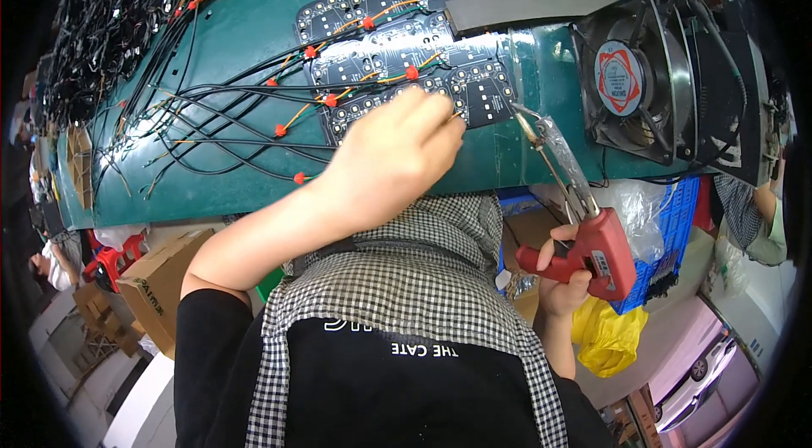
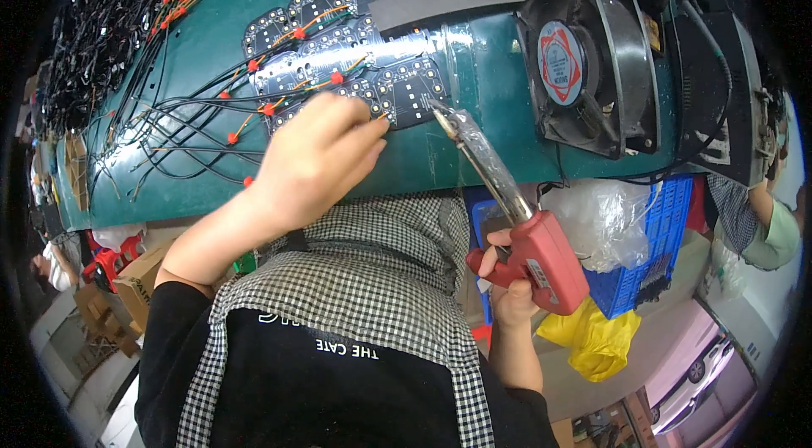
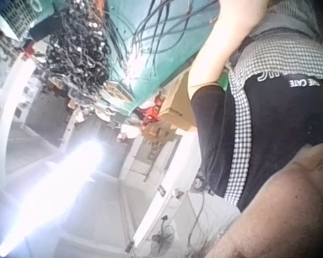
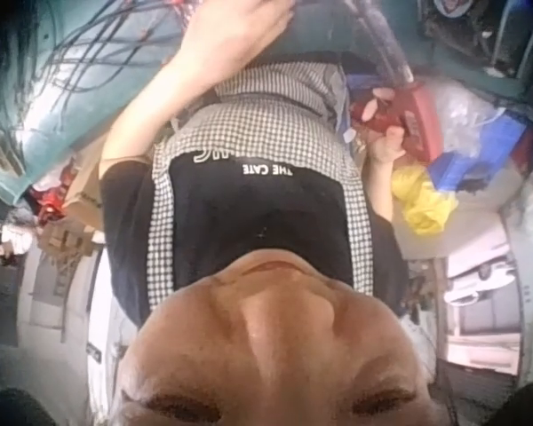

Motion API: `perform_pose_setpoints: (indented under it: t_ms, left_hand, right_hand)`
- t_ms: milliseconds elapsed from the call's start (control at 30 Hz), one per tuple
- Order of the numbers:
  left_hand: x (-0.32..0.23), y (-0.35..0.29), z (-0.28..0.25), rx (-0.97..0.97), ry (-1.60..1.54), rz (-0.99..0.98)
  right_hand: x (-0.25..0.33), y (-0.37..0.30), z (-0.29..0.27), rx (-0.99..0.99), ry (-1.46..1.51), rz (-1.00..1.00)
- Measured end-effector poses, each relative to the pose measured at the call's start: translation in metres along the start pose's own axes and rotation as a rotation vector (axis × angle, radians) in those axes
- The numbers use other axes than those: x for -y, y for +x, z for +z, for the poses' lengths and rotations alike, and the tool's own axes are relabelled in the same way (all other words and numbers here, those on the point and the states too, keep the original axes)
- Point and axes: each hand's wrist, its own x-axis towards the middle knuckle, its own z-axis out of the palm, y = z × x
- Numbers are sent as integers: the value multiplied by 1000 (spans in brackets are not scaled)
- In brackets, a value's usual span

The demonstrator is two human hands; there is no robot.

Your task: The person takes wires and positions them onto circuit boards, then solders the wire connections onto the boards using a soldering gun.

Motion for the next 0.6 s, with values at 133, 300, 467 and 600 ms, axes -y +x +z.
perform_pose_setpoints:
  t_ms: [133,300,467,600]
  left_hand:
    - [40,48,-30,-135,-125,-100]
    - [74,102,6,101,-98,74]
    - [88,113,4,135,-254,118]
    - [115,134,-10,185,-262,-1]
  right_hand:
    - [1,-1,4,-44,-24,-103]
    - [2,-2,0,-68,-33,-178]
    - [-2,-12,6,-111,-32,-232]
    - [1,-14,10,-81,-18,-223]
